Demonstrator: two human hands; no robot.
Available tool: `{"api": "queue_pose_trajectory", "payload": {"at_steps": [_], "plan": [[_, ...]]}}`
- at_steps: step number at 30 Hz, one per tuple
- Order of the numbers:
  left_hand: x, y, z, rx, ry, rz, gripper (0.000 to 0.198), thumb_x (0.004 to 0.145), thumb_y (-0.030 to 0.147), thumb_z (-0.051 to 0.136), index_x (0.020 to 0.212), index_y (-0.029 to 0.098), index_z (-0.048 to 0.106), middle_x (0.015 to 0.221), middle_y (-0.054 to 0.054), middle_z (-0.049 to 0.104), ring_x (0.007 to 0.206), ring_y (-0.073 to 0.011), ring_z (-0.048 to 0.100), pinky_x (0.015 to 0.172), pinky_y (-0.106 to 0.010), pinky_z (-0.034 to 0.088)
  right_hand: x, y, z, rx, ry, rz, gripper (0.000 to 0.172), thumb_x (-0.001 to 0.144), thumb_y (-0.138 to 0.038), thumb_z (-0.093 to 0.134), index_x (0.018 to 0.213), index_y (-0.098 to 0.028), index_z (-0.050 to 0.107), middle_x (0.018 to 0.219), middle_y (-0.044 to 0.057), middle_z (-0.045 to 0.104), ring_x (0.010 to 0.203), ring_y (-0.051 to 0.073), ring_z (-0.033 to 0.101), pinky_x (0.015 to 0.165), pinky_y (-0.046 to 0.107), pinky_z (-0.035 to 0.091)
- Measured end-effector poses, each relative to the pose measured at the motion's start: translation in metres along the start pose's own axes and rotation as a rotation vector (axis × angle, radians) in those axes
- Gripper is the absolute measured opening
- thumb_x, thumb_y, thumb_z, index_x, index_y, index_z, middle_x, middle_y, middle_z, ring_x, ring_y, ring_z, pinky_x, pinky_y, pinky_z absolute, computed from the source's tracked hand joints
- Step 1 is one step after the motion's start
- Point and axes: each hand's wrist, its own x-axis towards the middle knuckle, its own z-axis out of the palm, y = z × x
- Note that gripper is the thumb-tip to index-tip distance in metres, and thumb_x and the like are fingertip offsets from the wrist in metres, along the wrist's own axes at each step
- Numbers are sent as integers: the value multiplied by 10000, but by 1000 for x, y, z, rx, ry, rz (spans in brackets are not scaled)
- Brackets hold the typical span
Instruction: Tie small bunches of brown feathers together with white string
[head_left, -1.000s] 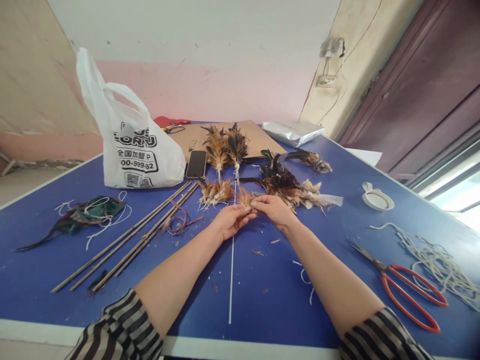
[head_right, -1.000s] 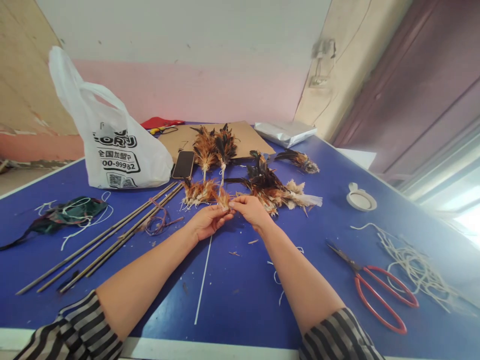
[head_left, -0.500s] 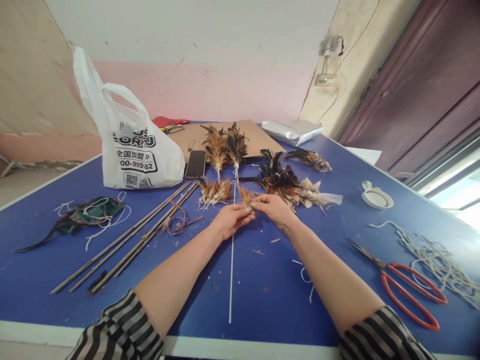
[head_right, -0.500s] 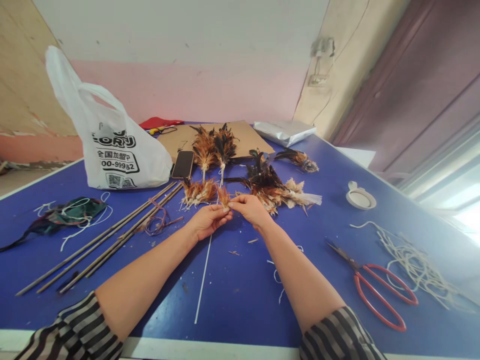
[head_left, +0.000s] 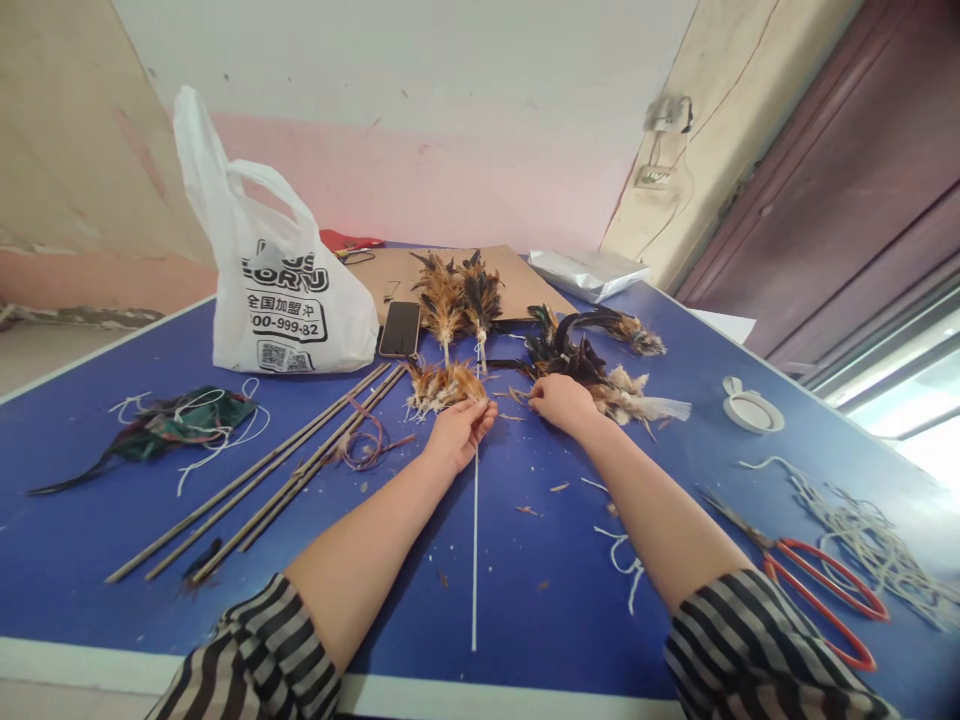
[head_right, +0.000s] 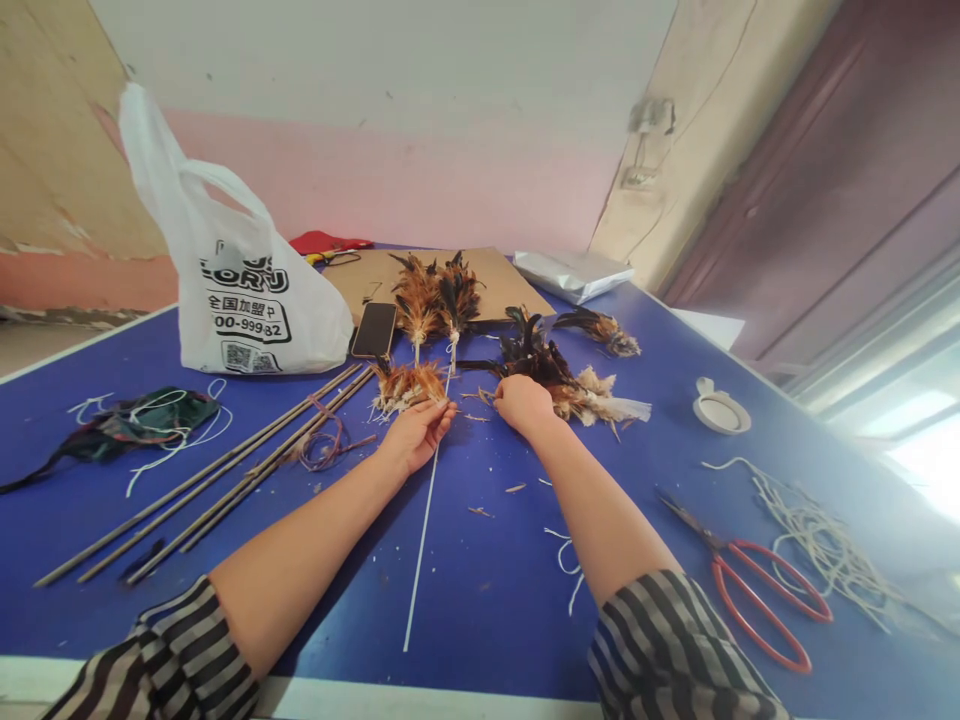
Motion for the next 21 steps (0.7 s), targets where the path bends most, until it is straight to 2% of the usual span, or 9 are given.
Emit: {"api": "queue_pose_trajectory", "payload": {"at_steps": [6,8,11,14,16,18,21], "plan": [[-1,0,1,14,4,3,6,697,59,595,693,61,592,720,-79,639,546,-60,583,499,-125,490,2,-11,10,-121,-62,17,153,677,-239,550,745,-176,671,869,119,639,829,238,584,703,324,421],[-1,-1,1,15,4,5,4,697,62,597,700,61,594,727,-81,641,549,-59,585,502,-124,491,2,-10,10,-112,-60,23,147,675,-211,537,706,-149,667,834,135,640,809,243,586,692,329,421],[0,-2,0,14,1,8,13,698,71,599,705,61,594,734,-84,641,561,-64,590,508,-125,495,-3,-2,6,-33,-63,-11,152,682,-216,523,673,-156,662,727,88,642,719,190,585,653,276,420],[1,-4,-2,27,-14,2,12,696,69,600,698,61,590,736,-88,640,567,-67,593,512,-127,497,-12,10,-2,366,-66,-32,183,690,-295,537,707,-154,652,574,19,580,533,113,516,519,214,387],[1,-5,-2,56,-43,-4,22,690,70,607,703,59,594,743,-91,639,565,-67,592,511,-127,498,-20,20,-7,708,-111,19,236,688,-362,550,742,-145,625,485,-24,488,411,74,405,407,197,309],[1,-6,-3,89,-68,-9,38,684,76,615,712,55,601,751,-94,639,561,-66,590,510,-126,499,-28,28,-12,966,-179,72,268,666,-397,582,746,-142,591,463,-50,429,368,50,327,361,185,240],[-1,-7,-2,119,-75,-16,40,687,85,614,711,54,608,755,-96,639,560,-66,590,510,-127,500,-38,38,-15,1214,-196,103,287,617,-390,646,720,-135,562,530,-29,473,418,49,377,374,177,261]]}}
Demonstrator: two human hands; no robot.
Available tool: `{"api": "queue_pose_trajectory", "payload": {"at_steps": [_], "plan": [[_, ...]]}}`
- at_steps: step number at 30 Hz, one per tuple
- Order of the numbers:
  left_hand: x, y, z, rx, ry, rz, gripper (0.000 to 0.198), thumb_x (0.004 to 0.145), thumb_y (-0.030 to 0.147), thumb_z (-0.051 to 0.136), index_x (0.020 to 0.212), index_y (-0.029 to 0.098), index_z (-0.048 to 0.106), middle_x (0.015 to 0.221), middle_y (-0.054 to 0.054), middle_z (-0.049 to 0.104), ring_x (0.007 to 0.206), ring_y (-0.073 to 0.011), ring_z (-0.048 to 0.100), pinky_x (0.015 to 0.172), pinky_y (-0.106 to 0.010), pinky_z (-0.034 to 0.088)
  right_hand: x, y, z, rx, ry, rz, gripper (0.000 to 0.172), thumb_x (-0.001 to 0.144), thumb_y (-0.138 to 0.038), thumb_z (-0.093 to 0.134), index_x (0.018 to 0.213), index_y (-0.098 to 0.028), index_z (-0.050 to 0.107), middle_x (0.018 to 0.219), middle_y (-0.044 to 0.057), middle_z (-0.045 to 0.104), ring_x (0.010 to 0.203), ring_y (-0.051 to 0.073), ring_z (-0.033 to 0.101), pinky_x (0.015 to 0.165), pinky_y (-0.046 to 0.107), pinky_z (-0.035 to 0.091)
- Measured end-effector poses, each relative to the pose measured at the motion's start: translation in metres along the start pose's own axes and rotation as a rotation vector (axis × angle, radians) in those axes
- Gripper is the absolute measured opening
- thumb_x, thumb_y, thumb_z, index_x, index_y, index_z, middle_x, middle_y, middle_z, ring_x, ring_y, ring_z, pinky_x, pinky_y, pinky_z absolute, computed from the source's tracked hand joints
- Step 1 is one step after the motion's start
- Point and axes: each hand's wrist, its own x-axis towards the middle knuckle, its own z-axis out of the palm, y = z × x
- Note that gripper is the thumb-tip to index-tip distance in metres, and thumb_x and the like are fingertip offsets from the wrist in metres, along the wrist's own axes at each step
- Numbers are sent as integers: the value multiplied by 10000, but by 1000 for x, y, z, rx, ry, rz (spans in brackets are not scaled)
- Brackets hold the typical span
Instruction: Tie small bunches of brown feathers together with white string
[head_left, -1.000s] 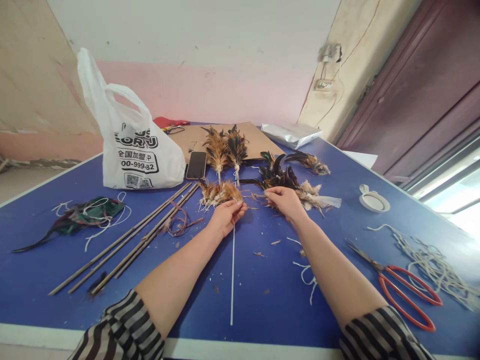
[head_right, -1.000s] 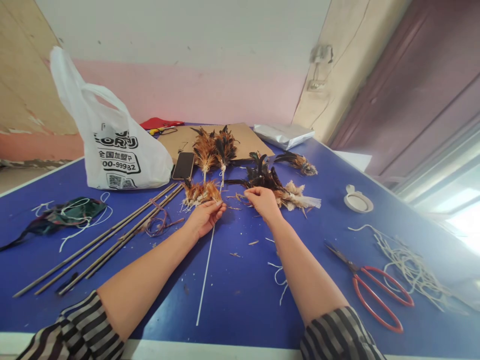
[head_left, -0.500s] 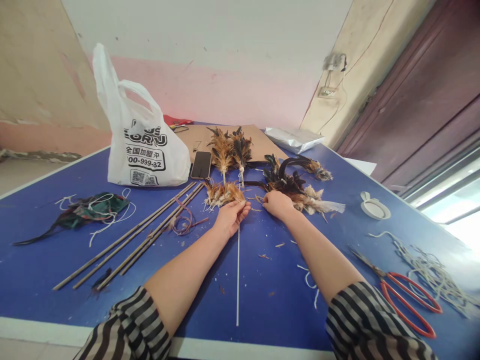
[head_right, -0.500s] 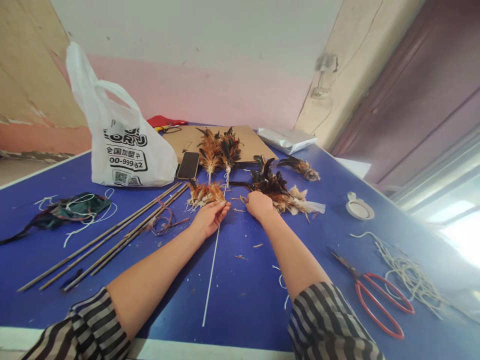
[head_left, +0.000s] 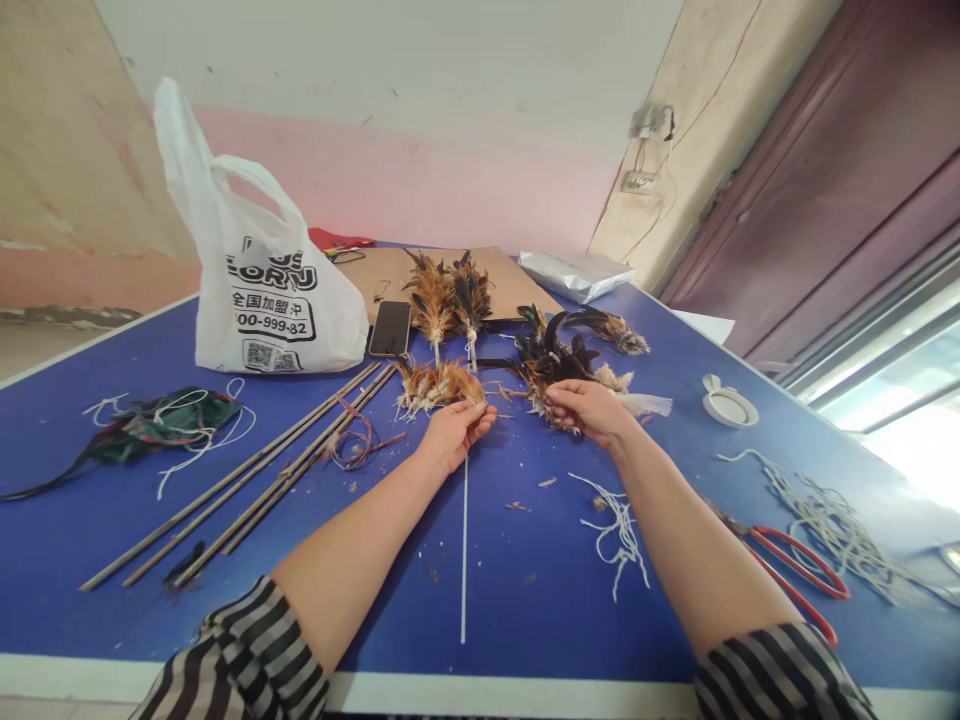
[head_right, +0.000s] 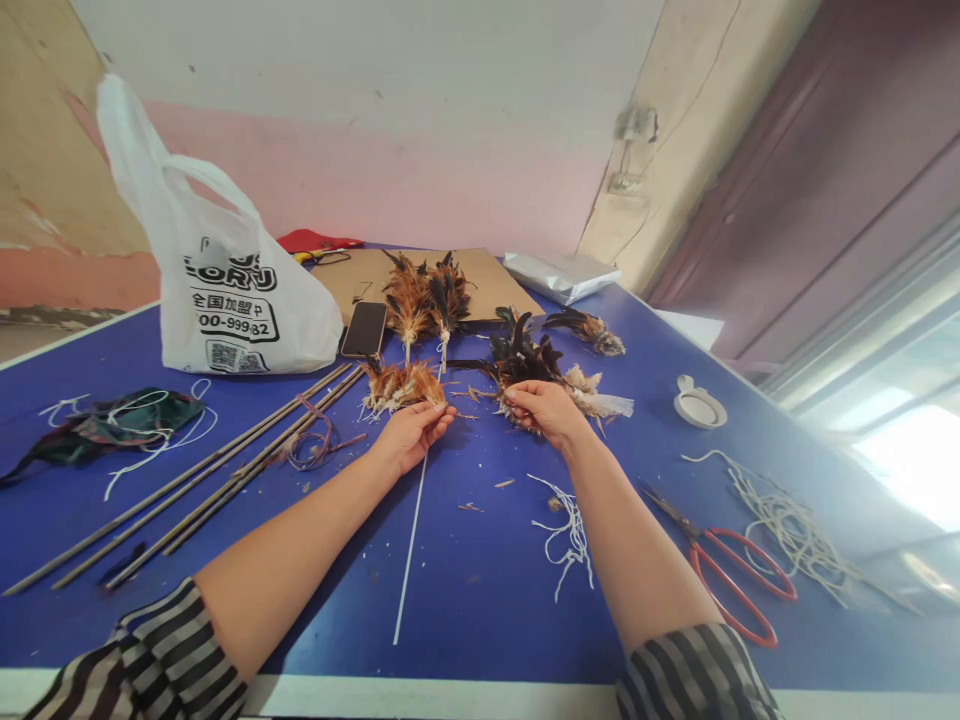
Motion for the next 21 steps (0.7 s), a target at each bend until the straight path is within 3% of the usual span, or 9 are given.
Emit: {"api": "queue_pose_trajectory", "payload": {"at_steps": [8,13,17,21], "plan": [[-11,-2,11,71,-33,-56,19,695,73,602,697,55,608,744,-100,643,570,-75,598,517,-133,502,-10,7,-12,169,126,-150,249,638,-358,662,732,-146,571,565,-16,522,477,60,448,425,179,344],[-13,-4,12,103,-69,-72,49,705,85,596,727,47,619,745,-99,642,568,-71,596,521,-130,500,-19,-2,-5,279,46,-217,173,681,-320,640,727,-163,583,756,18,604,592,68,518,521,184,411],[-13,-5,11,98,-66,-65,49,707,85,595,729,51,621,745,-96,643,575,-72,599,528,-131,502,-16,3,3,148,11,-120,229,689,-349,619,816,-160,602,776,43,622,587,86,541,504,195,420],[-14,-4,12,79,-49,-68,45,712,74,585,724,47,619,741,-94,644,568,-70,597,528,-133,504,-12,10,0,-80,201,-118,362,693,-345,591,1007,-166,567,677,19,612,507,86,506,471,208,406]]}}
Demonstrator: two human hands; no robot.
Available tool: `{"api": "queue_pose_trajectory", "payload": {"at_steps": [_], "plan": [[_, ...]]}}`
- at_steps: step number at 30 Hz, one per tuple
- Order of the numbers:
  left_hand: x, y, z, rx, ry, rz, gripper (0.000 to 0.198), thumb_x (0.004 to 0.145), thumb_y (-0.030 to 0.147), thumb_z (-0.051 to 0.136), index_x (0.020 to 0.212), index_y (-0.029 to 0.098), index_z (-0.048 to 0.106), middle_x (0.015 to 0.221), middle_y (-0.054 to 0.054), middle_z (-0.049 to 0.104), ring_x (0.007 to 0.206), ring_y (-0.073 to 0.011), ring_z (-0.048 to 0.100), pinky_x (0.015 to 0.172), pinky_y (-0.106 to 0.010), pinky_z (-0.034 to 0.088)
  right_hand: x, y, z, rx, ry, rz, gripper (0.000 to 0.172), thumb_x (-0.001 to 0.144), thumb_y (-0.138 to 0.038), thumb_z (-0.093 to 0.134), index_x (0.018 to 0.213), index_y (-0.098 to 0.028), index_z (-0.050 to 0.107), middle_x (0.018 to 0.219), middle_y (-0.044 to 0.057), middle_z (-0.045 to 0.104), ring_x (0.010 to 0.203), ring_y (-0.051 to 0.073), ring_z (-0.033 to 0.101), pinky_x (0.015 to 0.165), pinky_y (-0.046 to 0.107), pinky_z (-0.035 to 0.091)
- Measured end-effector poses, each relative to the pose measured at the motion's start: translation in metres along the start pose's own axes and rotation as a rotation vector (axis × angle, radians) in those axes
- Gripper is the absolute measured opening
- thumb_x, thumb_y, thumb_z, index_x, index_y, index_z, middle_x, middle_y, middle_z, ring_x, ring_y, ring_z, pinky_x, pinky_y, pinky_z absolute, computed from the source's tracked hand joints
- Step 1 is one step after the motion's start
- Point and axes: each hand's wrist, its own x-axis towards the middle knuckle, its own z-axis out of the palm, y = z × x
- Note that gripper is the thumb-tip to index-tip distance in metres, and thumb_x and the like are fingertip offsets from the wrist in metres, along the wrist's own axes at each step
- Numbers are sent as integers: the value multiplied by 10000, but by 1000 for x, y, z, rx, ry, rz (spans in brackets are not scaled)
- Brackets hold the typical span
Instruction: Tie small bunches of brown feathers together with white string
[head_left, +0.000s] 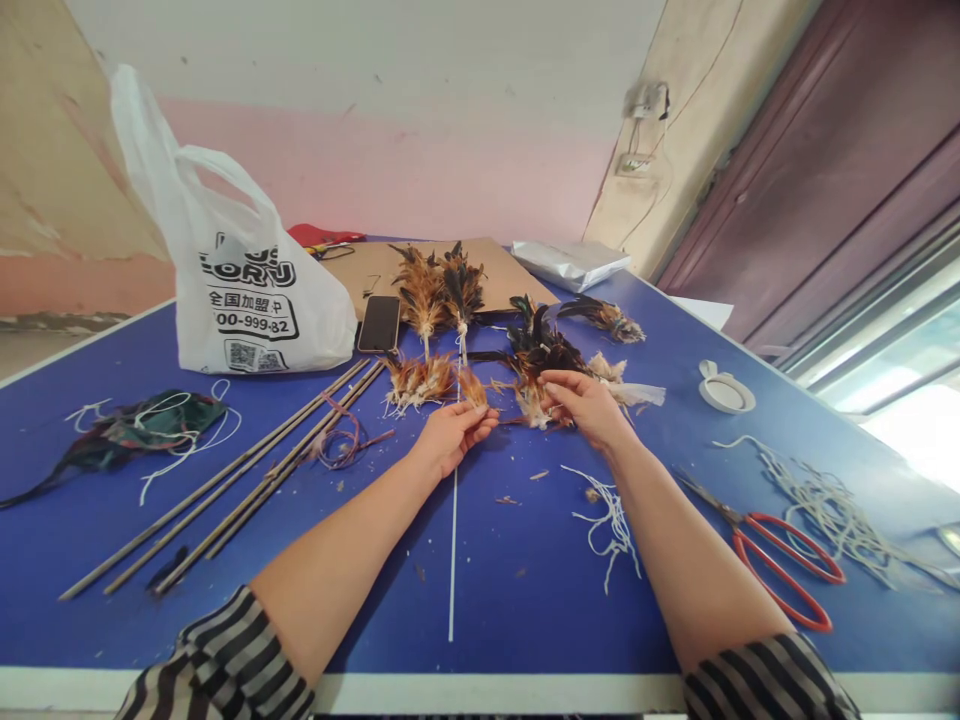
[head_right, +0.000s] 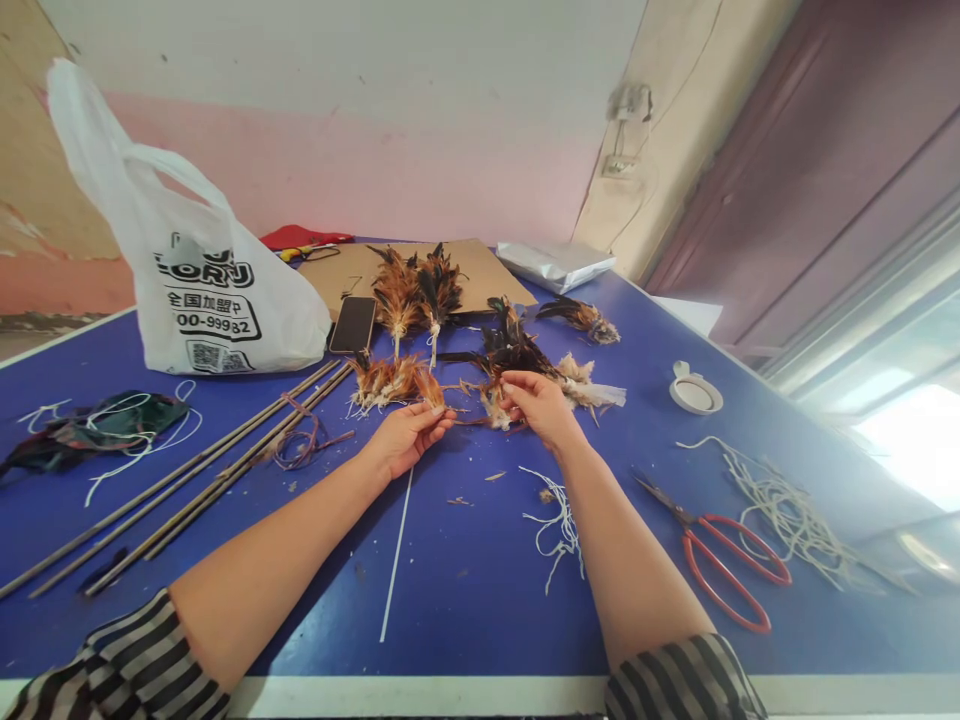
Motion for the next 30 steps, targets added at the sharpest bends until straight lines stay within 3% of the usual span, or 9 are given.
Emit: {"api": "queue_pose_trajectory", "payload": {"at_steps": [4,9,14,19,25,30], "plan": [[-1,2,1,-17,24,-6,42,715,66,578,718,45,614,729,-91,642,562,-71,596,520,-134,505,-2,-2,-10,-425,106,-117,249,677,-317,577,856,-154,637,609,4,595,499,98,487,504,230,397],[-1,2,0,-23,24,0,38,704,73,594,722,48,616,731,-91,642,557,-68,594,521,-132,504,-7,-8,-15,-939,-7,-236,123,669,-237,549,707,-207,661,748,8,643,688,148,556,628,247,389],[-1,1,0,2,17,3,47,700,84,600,725,50,621,732,-85,643,565,-73,599,522,-135,508,-5,0,-13,-1223,-67,-186,172,676,-234,529,782,-238,664,806,35,648,770,187,564,645,263,374],[-2,1,1,8,19,-1,42,693,89,609,723,60,621,740,-85,646,579,-75,603,534,-136,511,-1,12,-7,-1228,-54,-139,155,680,-243,506,705,-217,657,758,48,638,717,185,556,601,260,357],[-2,1,1,26,23,-2,41,699,87,602,720,57,619,744,-90,645,580,-75,603,533,-135,509,-1,8,-8,-894,-113,-161,149,653,-240,493,608,-169,616,583,1,587,549,115,504,531,219,340],[0,-2,1,70,13,5,50,696,96,607,728,58,613,756,-99,647,586,-82,608,531,-138,507,0,7,-9,-704,-101,-131,128,612,-247,521,620,-154,609,581,-15,585,538,105,499,525,209,356]]}}
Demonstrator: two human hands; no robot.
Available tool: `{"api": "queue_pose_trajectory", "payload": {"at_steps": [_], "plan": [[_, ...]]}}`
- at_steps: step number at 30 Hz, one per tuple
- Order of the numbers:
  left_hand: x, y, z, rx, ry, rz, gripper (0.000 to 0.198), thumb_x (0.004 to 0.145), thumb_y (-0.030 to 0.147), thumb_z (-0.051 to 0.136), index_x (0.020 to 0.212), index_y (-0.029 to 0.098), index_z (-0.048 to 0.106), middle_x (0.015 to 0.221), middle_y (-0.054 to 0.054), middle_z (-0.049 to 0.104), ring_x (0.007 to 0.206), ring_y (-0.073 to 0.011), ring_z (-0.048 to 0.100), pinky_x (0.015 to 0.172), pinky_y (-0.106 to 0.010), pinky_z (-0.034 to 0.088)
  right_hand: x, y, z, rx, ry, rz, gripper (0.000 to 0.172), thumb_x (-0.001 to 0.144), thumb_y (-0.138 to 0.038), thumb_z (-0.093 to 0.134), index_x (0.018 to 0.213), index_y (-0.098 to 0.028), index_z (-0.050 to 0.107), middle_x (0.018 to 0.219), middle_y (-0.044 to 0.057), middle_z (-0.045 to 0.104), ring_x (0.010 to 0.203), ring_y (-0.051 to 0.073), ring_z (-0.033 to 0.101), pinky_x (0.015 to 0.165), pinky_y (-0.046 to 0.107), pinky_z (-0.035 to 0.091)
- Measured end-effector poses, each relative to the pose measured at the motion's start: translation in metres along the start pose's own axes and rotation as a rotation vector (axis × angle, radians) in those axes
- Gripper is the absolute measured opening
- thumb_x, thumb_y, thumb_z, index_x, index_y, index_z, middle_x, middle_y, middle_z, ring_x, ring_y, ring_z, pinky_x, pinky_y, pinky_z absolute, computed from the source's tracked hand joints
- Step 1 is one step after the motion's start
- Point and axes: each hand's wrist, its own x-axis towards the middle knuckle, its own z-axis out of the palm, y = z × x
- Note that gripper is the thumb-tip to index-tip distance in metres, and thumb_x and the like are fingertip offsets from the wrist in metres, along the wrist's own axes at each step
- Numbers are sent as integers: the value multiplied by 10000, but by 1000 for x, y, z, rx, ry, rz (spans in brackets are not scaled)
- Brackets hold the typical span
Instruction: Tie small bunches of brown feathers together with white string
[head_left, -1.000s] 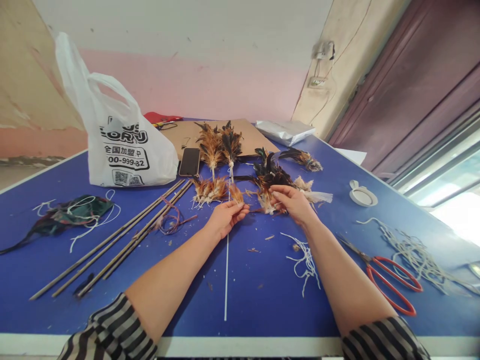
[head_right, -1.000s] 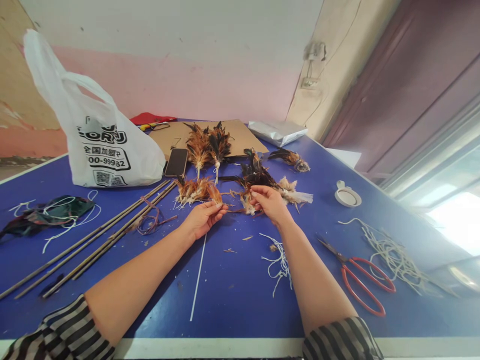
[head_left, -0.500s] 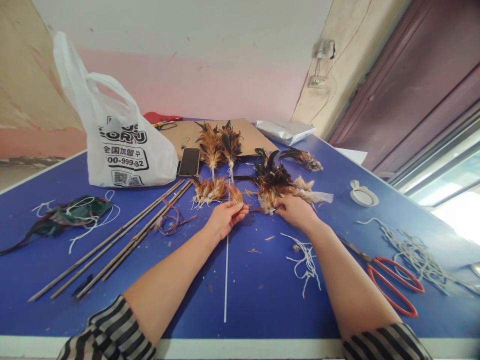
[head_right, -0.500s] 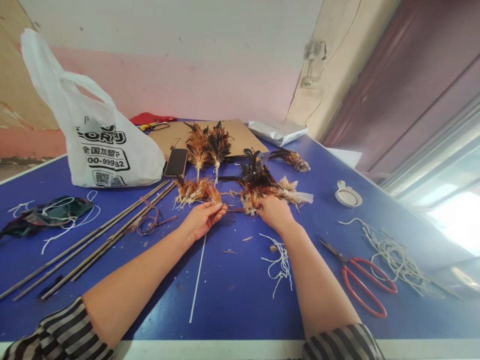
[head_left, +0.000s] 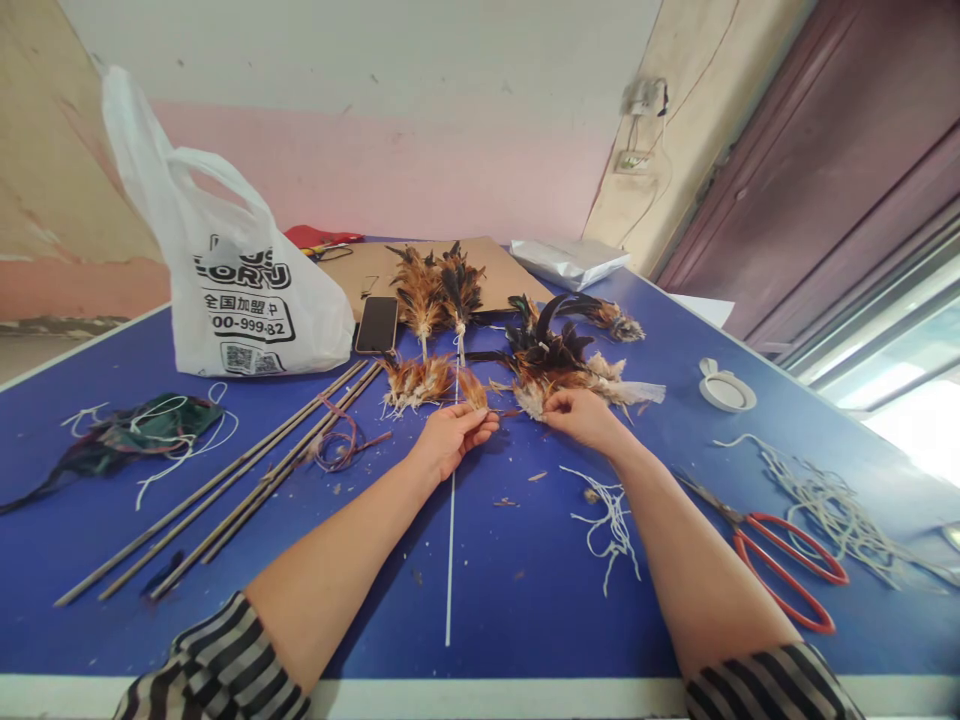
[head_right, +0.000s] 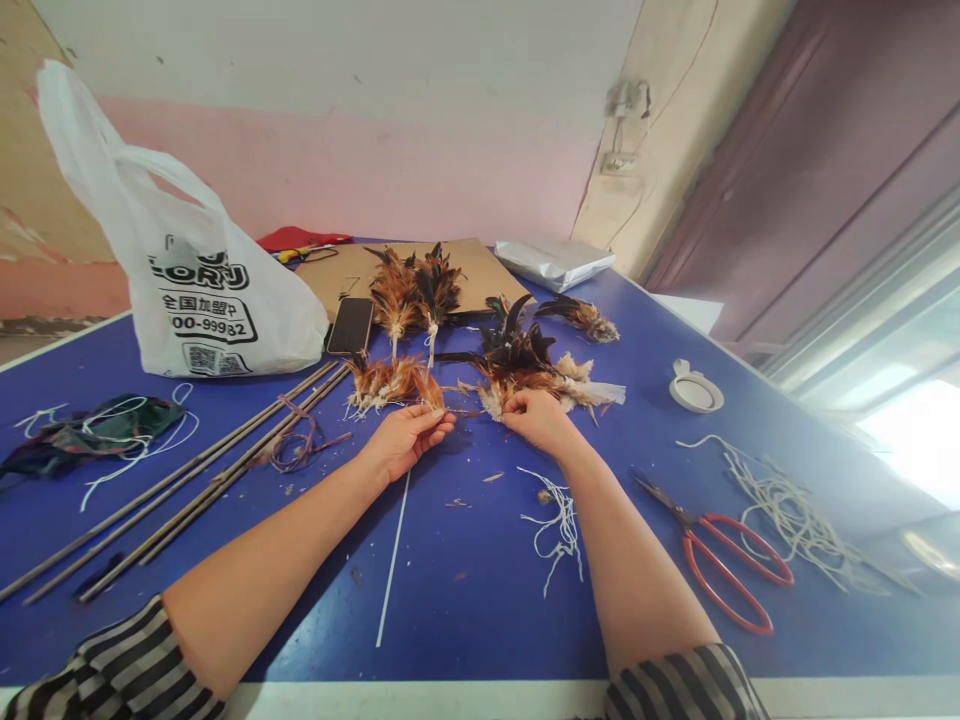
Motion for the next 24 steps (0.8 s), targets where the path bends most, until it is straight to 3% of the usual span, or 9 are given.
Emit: {"api": "queue_pose_trajectory", "payload": {"at_steps": [4,10,18,24], "plan": [[-3,0,6,34,-19,-4,48,690,95,613,723,60,609,777,-112,651,611,-96,619,535,-142,507,1,2,5,39,-74,19,115,583,-222,524,597,-151,613,555,-14,582,518,106,495,508,212,359],[3,0,32,58,-115,-89,38,677,61,616,708,39,614,832,-152,647,667,-139,636,532,-154,509,3,8,8,105,-50,79,130,586,-247,528,559,-139,597,518,-16,550,501,100,467,494,213,342],[35,-15,57,-17,43,-113,42,697,9,571,728,12,600,692,-137,644,588,-139,630,538,-180,516,4,16,3,213,26,176,164,577,-295,560,545,-137,590,445,-44,461,437,73,370,437,206,281],[35,-18,62,15,30,-123,37,676,28,606,709,17,594,656,-130,640,566,-148,629,491,-171,508,2,13,5,350,-27,183,209,585,-343,581,550,-137,576,389,-61,406,375,54,308,391,204,225]]}}
